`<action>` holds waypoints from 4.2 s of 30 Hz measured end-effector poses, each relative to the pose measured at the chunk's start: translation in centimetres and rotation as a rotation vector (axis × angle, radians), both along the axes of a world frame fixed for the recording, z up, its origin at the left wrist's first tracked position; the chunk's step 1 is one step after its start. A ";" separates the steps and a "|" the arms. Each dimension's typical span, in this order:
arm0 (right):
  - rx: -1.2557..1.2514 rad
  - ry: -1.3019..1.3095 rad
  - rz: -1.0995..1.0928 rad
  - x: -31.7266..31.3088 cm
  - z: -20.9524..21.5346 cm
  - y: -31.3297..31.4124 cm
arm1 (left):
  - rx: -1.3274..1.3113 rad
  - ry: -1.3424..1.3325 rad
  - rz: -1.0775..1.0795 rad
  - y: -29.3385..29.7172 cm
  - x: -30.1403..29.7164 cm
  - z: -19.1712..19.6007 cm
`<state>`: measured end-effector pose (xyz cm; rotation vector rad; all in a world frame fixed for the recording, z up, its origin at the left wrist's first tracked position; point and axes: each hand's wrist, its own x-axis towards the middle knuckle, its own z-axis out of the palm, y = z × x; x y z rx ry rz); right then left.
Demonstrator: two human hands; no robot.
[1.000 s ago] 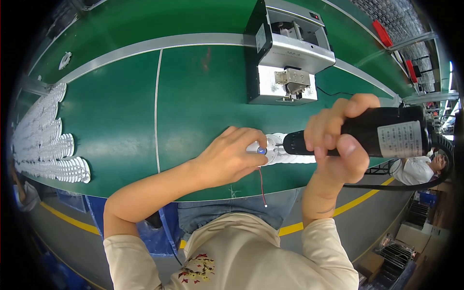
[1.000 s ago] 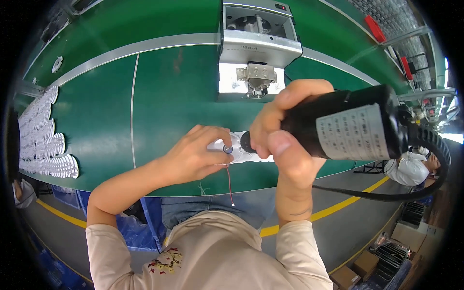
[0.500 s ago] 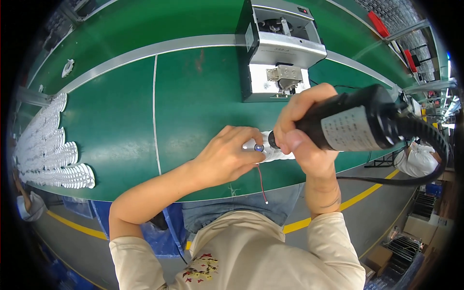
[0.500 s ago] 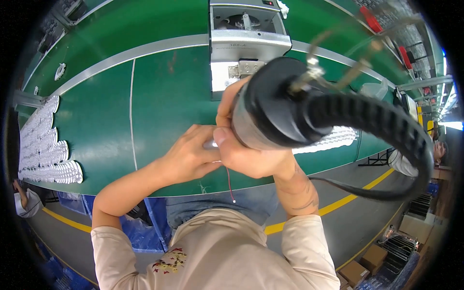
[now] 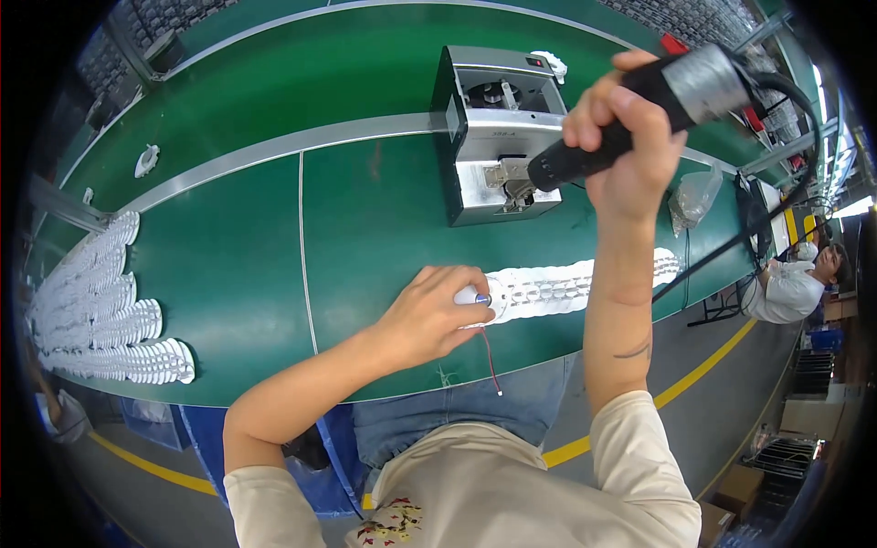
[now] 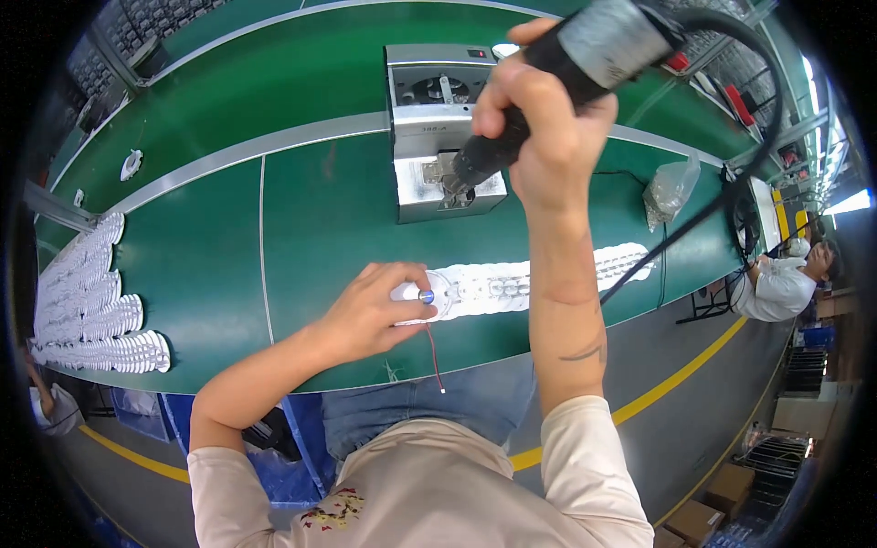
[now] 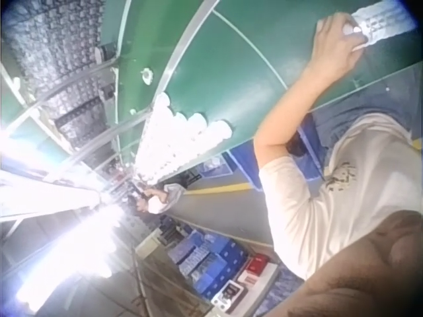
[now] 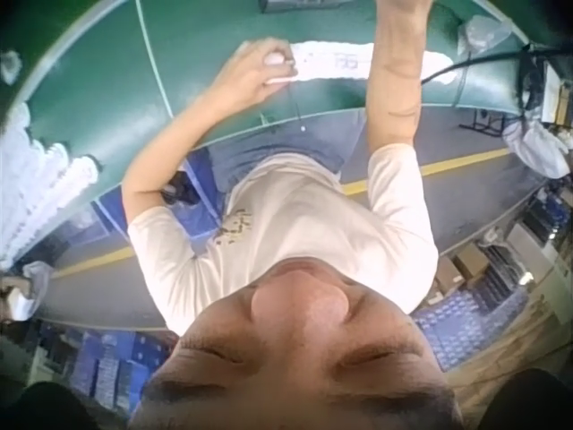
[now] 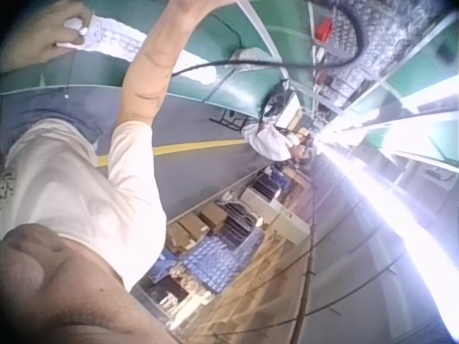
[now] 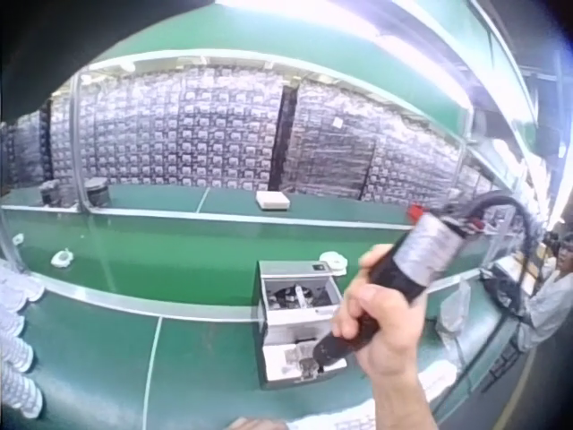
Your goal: The person assembles small plastic lighting fixture components by hand at a factory workstation, using an electric screwdriver to secure screws from a screw feeder machine into the components held in a component jig.
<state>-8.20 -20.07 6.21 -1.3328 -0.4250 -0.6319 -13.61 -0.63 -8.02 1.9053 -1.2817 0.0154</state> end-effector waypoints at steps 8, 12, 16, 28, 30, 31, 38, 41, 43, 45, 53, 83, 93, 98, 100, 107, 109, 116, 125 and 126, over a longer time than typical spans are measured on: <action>-0.073 0.128 -0.044 1.3 -1.2 -0.2 | -0.006 -0.001 -0.006 -0.1 -0.2 0.0; -0.018 0.174 0.010 0.6 -1.4 0.3 | 0.002 0.005 0.001 0.4 -0.2 -0.1; 0.123 0.139 0.200 -3.5 -2.2 0.0 | -0.011 0.019 0.017 0.1 -0.2 0.1; -0.005 0.256 0.160 -8.4 -4.7 2.1 | -0.054 0.006 0.007 0.0 -0.1 0.1; 0.005 0.248 0.176 -8.6 -4.9 2.0 | -0.045 0.020 0.006 -0.1 -0.1 0.1; 0.013 0.240 0.189 -8.7 -4.9 2.0 | -0.044 0.020 0.005 -0.1 -0.1 0.1; 0.014 0.186 0.312 -9.2 -5.5 2.0 | -0.027 0.057 0.022 0.0 -0.3 0.8; -0.001 0.197 0.339 -9.0 -5.6 1.7 | 0.024 0.104 0.029 0.1 -0.3 1.0; 0.014 0.223 0.369 -8.8 -5.7 1.7 | 0.047 0.116 0.022 0.2 -0.2 0.9; 0.010 0.230 0.384 -8.2 -5.2 1.5 | 0.014 0.132 0.026 0.3 0.0 0.9; 0.184 0.007 0.373 -8.5 -3.1 -1.3 | 0.113 0.092 0.165 3.6 2.8 5.3; 0.137 0.082 0.305 -9.1 -4.0 -3.7 | 0.443 0.611 0.581 17.6 14.8 7.6; 0.221 0.163 0.317 -10.7 -3.5 -3.6 | 0.456 0.065 0.480 14.1 6.8 6.3; 0.209 0.151 0.322 -9.7 -3.6 -3.5 | 0.160 -0.018 0.296 8.4 3.6 4.4; 0.215 0.168 0.299 -9.9 -3.6 -3.5 | 0.091 -0.049 0.194 5.0 1.9 3.7; 0.166 0.144 0.313 -10.0 -3.5 -3.5 | 0.002 -0.050 0.110 -1.1 -2.1 2.3; 0.172 0.146 0.293 -10.2 -3.4 -3.4 | 0.031 -0.044 0.107 -1.4 -2.4 2.2; 0.156 0.183 0.268 -9.9 -3.3 -3.3 | 0.093 -0.168 0.109 -1.6 -2.2 2.1; 0.028 0.127 0.261 -8.9 -3.4 -3.4 | 0.099 -0.243 0.146 -2.3 -2.4 1.6; 0.041 0.115 0.266 -8.7 -3.4 -3.3 | 0.094 -0.240 0.144 -2.4 -2.4 1.5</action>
